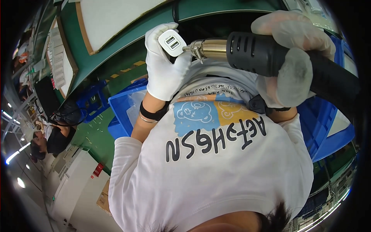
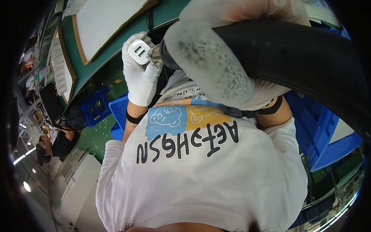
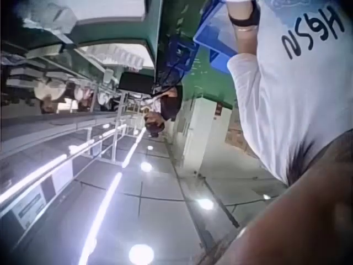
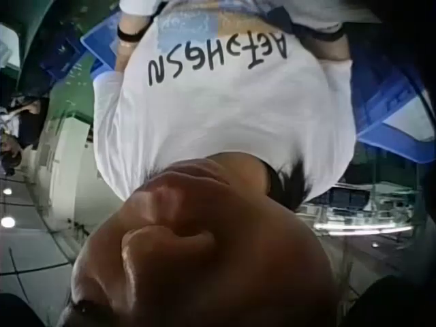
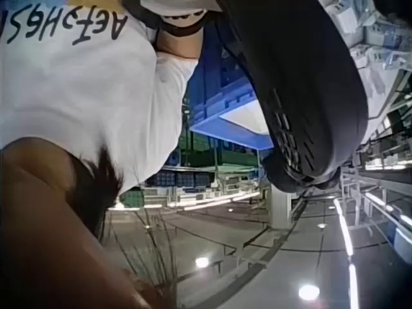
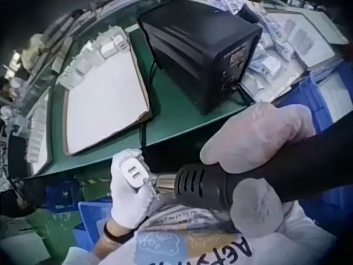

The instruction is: The person holds a power adapter, applies heat to its seams with a heat gun, and places it on a tray before picking up another one to repeat the process.

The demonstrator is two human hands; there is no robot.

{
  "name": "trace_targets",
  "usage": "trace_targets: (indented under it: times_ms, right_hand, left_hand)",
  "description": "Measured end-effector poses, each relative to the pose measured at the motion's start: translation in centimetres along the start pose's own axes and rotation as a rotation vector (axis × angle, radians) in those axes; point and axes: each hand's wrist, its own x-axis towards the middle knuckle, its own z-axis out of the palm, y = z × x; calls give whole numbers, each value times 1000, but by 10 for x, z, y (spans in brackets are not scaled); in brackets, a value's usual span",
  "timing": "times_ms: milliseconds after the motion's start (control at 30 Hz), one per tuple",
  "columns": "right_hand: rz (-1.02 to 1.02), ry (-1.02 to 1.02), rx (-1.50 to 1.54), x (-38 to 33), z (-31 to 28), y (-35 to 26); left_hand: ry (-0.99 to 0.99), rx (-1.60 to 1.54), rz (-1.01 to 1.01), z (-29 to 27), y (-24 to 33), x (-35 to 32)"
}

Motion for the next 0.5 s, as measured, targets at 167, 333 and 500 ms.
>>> trace_targets:
  times_ms: [167,333,500]
  right_hand:
    - [-7,-56,163,-7,2,-11]
    - [72,22,114,2,9,-21]
    - [66,7,28,4,14,-26]
  left_hand:
    - [-22,-28,-23,3,-1,1]
    - [0,-26,9,5,0,1]
    - [-7,-180,-38,10,6,3]
